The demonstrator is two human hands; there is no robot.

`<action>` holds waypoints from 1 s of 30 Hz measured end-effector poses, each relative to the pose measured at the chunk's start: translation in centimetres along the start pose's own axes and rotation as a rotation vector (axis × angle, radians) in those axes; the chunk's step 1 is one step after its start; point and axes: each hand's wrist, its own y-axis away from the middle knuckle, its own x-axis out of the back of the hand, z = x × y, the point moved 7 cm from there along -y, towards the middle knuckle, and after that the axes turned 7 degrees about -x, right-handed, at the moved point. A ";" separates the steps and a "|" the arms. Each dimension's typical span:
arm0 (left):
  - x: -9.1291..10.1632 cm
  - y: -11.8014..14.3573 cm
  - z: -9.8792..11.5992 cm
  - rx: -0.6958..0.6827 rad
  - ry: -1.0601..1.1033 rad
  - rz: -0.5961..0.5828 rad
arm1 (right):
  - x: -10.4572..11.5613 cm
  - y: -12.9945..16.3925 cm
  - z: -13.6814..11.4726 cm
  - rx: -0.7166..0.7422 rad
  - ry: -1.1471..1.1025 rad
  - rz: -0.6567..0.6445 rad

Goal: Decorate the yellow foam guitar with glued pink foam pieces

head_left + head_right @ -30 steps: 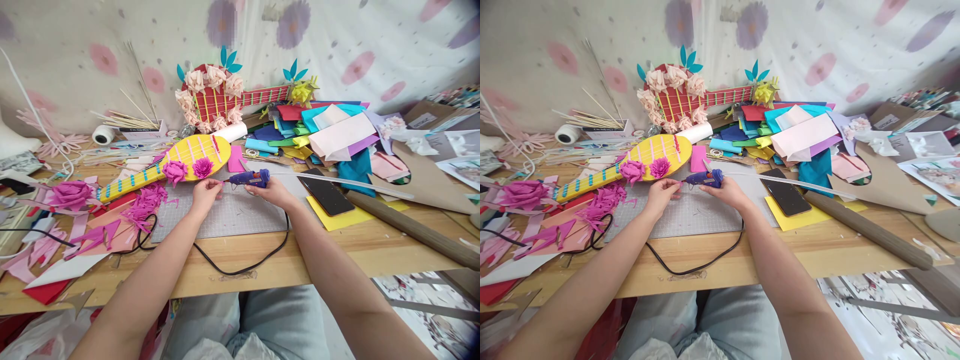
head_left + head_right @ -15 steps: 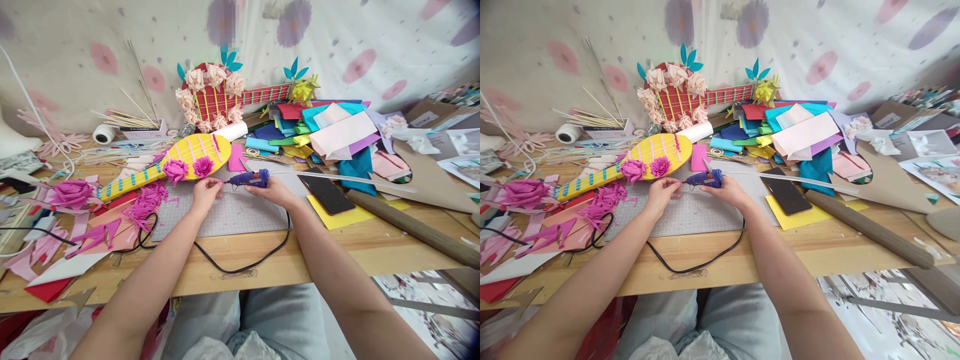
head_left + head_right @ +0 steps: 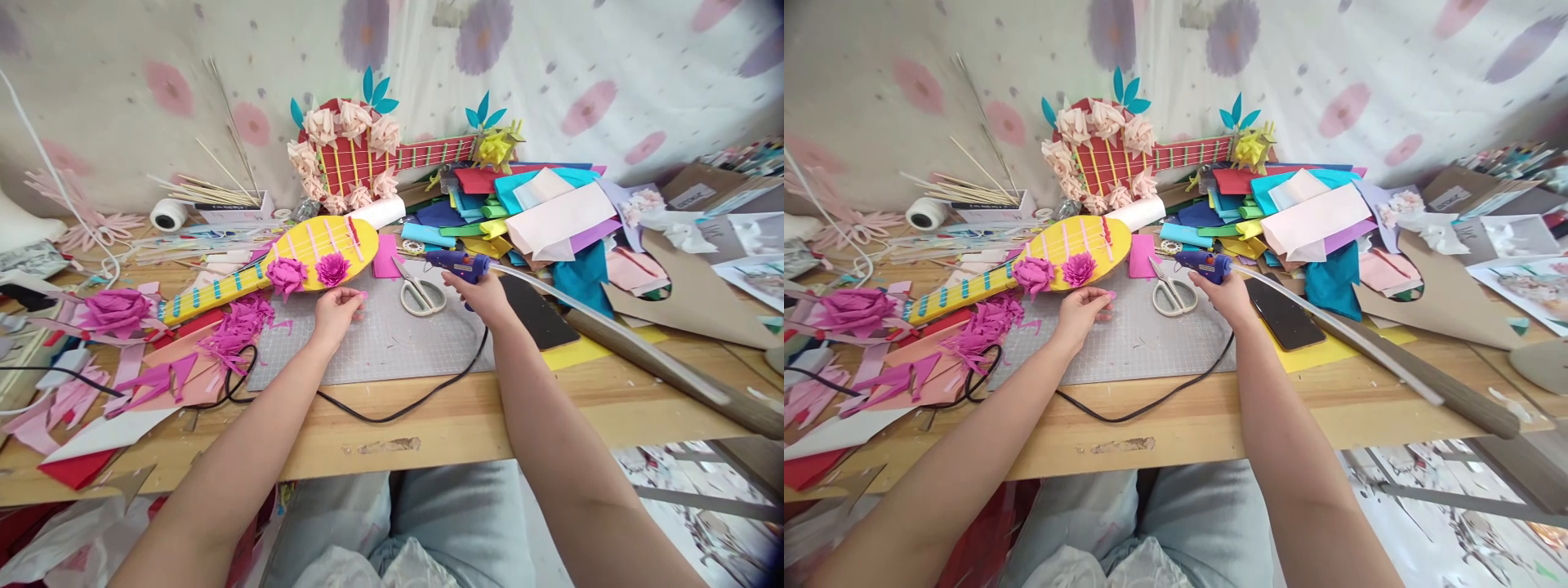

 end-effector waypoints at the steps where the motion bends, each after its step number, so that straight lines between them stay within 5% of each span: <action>1: 0.0 0.0 0.0 -0.001 0.002 0.000 | 0.2 -0.4 0.6 -0.023 0.040 0.044; 4: -0.1 0.0 0.0 -0.007 0.006 -0.008 | 0.5 -1.4 1.9 -0.089 0.203 0.134; 8: -0.1 0.4 0.2 -0.013 0.013 -0.011 | 0.0 -1.9 2.2 -0.106 0.377 0.100; 16: -0.5 1.9 1.8 -0.105 0.110 0.000 | 2.8 1.0 -1.5 0.040 0.652 0.216; 20: -0.6 2.2 2.5 -0.104 0.163 -0.006 | 2.6 2.2 -1.6 -0.068 0.764 -0.060; 24: -0.2 2.3 3.4 -0.131 0.161 0.014 | -1.4 3.6 -2.9 0.049 0.537 -0.369; 28: 0.0 2.6 4.1 -0.159 0.215 0.047 | -5.9 5.7 -6.6 0.244 -0.069 -0.477; 30: 0.1 2.8 4.0 -0.138 0.253 0.070 | -8.1 6.9 -7.6 0.182 -0.346 -0.537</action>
